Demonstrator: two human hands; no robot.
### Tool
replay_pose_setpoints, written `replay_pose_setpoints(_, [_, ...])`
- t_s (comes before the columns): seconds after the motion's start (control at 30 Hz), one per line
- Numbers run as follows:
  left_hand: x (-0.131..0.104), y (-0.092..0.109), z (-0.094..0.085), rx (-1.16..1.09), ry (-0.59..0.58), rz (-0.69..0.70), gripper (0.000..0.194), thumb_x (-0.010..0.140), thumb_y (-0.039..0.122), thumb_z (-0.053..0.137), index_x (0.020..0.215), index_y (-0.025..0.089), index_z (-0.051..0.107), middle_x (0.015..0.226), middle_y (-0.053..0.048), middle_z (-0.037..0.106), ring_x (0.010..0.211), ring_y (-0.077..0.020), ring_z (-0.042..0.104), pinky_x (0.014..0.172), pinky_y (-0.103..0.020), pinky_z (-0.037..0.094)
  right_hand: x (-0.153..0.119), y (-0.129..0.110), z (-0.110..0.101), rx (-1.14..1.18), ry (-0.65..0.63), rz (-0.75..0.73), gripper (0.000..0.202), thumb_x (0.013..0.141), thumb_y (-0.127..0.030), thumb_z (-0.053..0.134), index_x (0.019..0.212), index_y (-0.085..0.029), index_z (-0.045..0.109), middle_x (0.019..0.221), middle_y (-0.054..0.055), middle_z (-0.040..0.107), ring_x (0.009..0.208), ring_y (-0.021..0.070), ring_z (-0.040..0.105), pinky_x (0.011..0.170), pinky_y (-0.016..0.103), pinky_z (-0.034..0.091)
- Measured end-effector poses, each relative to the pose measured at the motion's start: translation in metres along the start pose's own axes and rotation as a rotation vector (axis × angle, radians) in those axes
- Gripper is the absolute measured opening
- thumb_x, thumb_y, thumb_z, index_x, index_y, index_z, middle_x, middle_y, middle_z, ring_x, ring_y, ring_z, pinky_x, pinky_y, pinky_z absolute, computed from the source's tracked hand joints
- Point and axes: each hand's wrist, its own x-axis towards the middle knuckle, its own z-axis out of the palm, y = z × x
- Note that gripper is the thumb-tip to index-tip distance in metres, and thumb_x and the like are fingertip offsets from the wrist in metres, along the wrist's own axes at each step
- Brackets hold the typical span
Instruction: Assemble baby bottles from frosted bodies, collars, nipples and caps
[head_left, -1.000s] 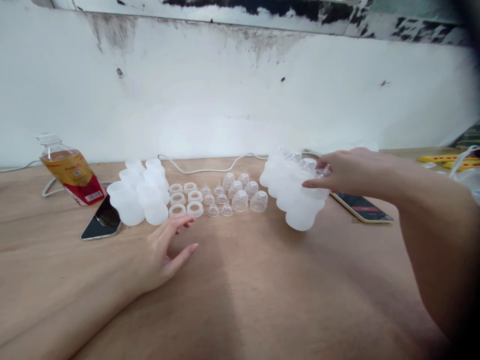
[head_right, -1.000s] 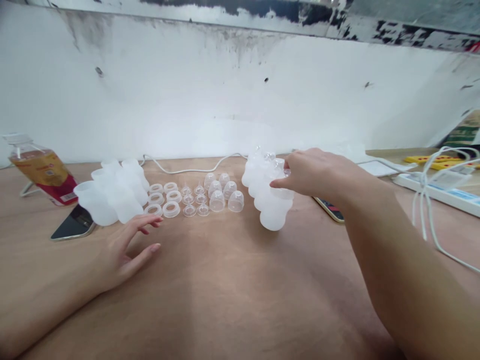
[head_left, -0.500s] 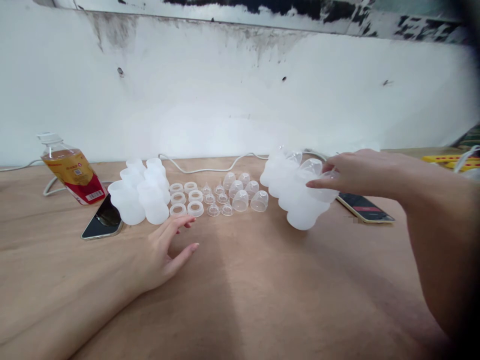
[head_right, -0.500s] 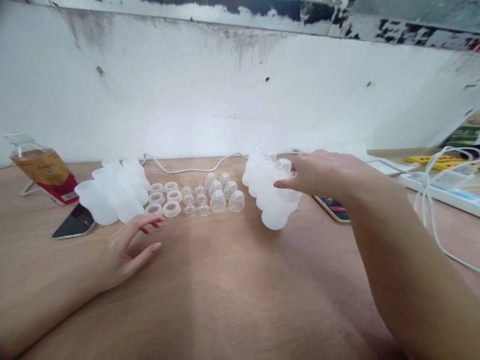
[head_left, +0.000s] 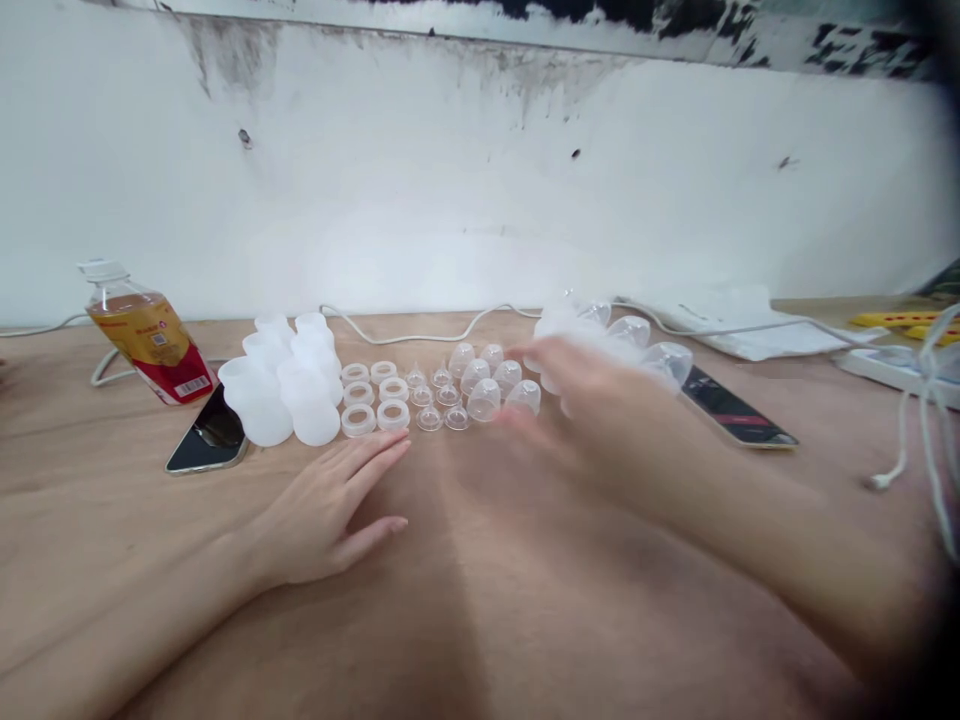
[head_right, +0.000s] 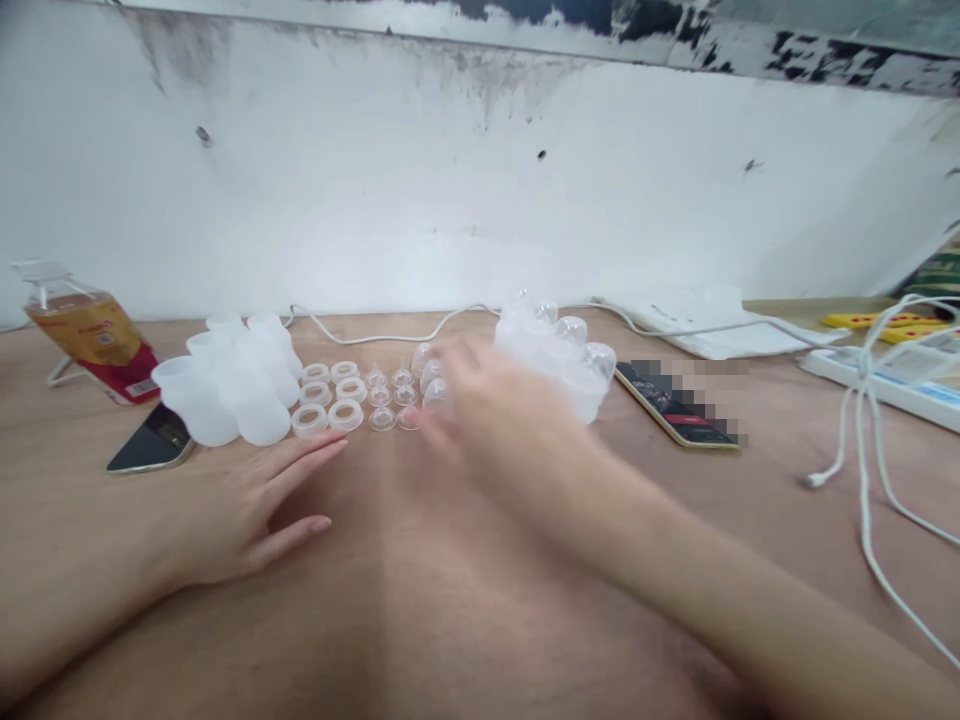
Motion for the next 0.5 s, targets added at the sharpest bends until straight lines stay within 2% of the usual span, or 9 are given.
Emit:
replay_pose_setpoints(0.07, [0.0,-0.003,-0.003,0.021,-0.136,0.039,0.064,0.083,0.043,0.04,0.134,0.014,0.017,0.138,-0.013,0.029,0.124,-0.0247,0.031,0.098,-0.039,0.033,-0.011,-0.027,0.029,0.23,-0.156,-0.306,0.056,0.084,-0.046,0.037,0.123,-0.006,0.039,0.122,0.016,0.048,0.109,0.0237,0.048,0.086,0.036,0.043])
replay_pose_setpoints(0.13, [-0.001,-0.007,-0.004,0.013,-0.268,0.06,0.067,0.084,0.047,0.037,0.136,0.013,0.011,0.14,-0.013,0.022,0.127,-0.0246,0.024,0.101,-0.039,0.029,-0.021,-0.043,0.057,0.304,-0.218,-0.438,0.066,0.084,-0.049,0.033,0.13,-0.002,0.029,0.136,0.019,0.03,0.126,0.0277,0.026,0.099,0.041,0.031])
replay_pose_setpoints(0.2, [-0.002,-0.009,-0.003,-0.004,-0.363,0.054,0.067,0.085,0.049,0.033,0.136,0.013,0.009,0.141,-0.012,0.016,0.129,-0.024,0.018,0.103,-0.039,0.025,-0.029,-0.048,0.078,0.349,-0.305,-0.43,0.066,0.086,-0.048,0.028,0.133,-0.002,0.023,0.14,0.019,0.019,0.129,0.0286,0.014,0.103,0.045,0.024])
replay_pose_setpoints(0.27, [-0.003,-0.009,-0.001,-0.013,-0.403,0.035,0.066,0.085,0.049,0.03,0.136,0.012,0.009,0.142,-0.012,0.012,0.13,-0.023,0.014,0.105,-0.038,0.021,-0.033,-0.048,0.086,0.372,-0.37,-0.402,0.067,0.086,-0.049,0.025,0.135,-0.004,0.02,0.141,0.019,0.013,0.13,0.029,0.007,0.104,0.047,0.02])
replay_pose_setpoints(0.5, [-0.002,-0.004,-0.003,-0.02,-0.401,0.003,0.065,0.086,0.05,0.026,0.135,0.01,0.012,0.142,-0.01,0.012,0.131,-0.0205,0.011,0.107,-0.036,0.016,-0.031,-0.045,0.081,0.394,-0.435,-0.384,0.066,0.086,-0.049,0.025,0.136,-0.006,0.017,0.142,0.018,0.009,0.13,0.0283,0.002,0.105,0.047,0.014])
